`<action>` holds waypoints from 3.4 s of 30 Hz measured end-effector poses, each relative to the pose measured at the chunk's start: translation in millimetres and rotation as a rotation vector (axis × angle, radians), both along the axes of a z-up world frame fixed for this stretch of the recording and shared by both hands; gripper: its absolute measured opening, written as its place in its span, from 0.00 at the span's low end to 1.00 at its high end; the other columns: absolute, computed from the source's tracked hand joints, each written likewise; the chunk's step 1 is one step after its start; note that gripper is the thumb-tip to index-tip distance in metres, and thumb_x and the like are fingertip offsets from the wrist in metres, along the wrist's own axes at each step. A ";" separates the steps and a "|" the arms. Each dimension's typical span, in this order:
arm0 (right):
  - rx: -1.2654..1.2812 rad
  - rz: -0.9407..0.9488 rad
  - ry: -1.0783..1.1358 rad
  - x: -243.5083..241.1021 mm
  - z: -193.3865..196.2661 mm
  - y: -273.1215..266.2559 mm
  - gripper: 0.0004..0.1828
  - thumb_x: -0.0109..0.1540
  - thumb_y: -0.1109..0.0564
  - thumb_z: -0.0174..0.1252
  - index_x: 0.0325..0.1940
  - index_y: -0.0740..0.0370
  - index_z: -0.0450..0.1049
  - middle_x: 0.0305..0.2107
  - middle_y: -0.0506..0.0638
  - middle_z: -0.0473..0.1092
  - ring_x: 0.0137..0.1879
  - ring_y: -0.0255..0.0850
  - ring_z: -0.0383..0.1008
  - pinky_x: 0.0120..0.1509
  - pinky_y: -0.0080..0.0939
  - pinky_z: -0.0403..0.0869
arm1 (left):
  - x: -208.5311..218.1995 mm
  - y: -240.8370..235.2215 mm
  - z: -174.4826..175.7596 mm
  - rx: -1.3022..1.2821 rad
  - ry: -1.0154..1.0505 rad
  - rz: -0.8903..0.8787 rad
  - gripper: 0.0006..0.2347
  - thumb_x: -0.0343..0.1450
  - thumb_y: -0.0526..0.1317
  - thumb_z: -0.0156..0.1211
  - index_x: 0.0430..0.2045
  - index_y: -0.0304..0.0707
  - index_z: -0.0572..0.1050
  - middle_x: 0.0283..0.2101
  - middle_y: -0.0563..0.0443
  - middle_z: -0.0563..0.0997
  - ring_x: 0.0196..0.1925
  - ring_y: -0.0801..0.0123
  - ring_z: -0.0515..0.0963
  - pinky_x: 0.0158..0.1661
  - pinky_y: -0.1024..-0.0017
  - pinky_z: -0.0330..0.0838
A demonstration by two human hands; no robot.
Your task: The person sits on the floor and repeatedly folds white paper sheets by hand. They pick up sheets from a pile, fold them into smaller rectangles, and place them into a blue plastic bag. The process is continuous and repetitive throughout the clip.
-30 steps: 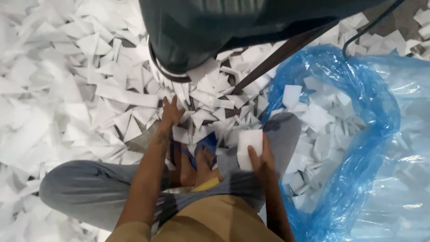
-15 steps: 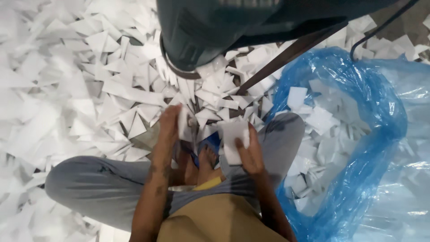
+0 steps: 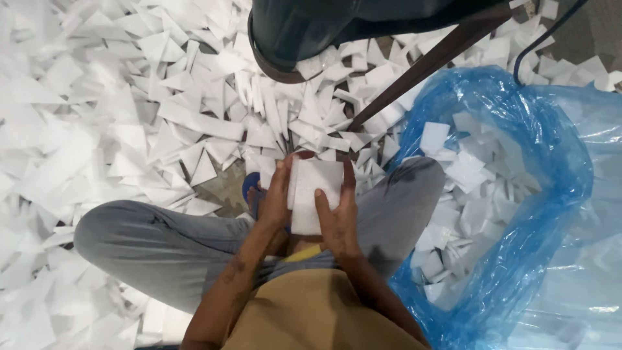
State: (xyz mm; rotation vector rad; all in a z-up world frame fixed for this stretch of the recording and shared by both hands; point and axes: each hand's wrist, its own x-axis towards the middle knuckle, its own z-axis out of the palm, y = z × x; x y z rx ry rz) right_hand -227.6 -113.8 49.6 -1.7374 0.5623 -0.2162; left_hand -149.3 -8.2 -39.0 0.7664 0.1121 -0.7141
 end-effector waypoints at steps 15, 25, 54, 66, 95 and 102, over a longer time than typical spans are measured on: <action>0.092 -0.006 0.033 6.4 2.3 -6.2 0.44 0.60 0.59 0.60 0.78 0.63 0.50 0.63 0.63 0.65 0.64 0.49 0.69 0.66 0.45 0.71 | -9.4 7.8 67.1 0.136 -0.097 0.004 0.34 0.77 0.63 0.21 0.69 0.37 0.61 0.66 0.43 0.69 0.66 0.58 0.68 0.67 0.66 0.56; 0.267 0.148 0.016 69.3 -10.6 -16.2 0.39 0.65 0.55 0.60 0.77 0.66 0.53 0.65 0.60 0.63 0.68 0.46 0.66 0.68 0.42 0.68 | 55.7 15.3 86.8 -0.092 -0.070 0.037 0.44 0.73 0.70 0.14 0.71 0.31 0.60 0.67 0.37 0.67 0.67 0.51 0.67 0.68 0.61 0.57; -0.003 0.131 -0.053 31.0 -25.9 -2.1 0.34 0.69 0.60 0.53 0.79 0.66 0.56 0.71 0.60 0.60 0.75 0.56 0.61 0.77 0.48 0.60 | 6.2 39.8 25.4 0.218 -0.495 0.182 0.45 0.73 0.74 0.29 0.74 0.32 0.48 0.77 0.40 0.54 0.79 0.55 0.53 0.74 0.58 0.43; 0.187 -0.155 -0.280 23.4 -31.4 -25.3 0.36 0.67 0.59 0.57 0.78 0.63 0.52 0.64 0.57 0.64 0.69 0.48 0.64 0.71 0.47 0.65 | -8.0 54.8 12.0 0.356 -0.352 0.039 0.16 0.70 0.32 0.66 0.53 0.28 0.76 0.49 0.48 0.82 0.50 0.70 0.79 0.52 0.71 0.75; -0.092 0.293 -0.191 1.4 -5.6 3.7 0.34 0.74 0.45 0.34 0.79 0.70 0.50 0.74 0.64 0.54 0.80 0.54 0.54 0.82 0.47 0.52 | -13.0 37.3 38.6 0.302 -0.230 0.065 0.15 0.68 0.34 0.68 0.47 0.26 0.77 0.45 0.46 0.84 0.45 0.70 0.82 0.47 0.72 0.77; 0.659 0.277 -0.294 27.0 -47.1 1.3 0.49 0.70 0.25 0.22 0.81 0.66 0.47 0.76 0.60 0.51 0.81 0.51 0.52 0.84 0.49 0.49 | 12.3 39.5 35.4 0.378 -0.103 0.093 0.17 0.68 0.38 0.69 0.46 0.25 0.77 0.41 0.43 0.84 0.39 0.66 0.83 0.41 0.70 0.78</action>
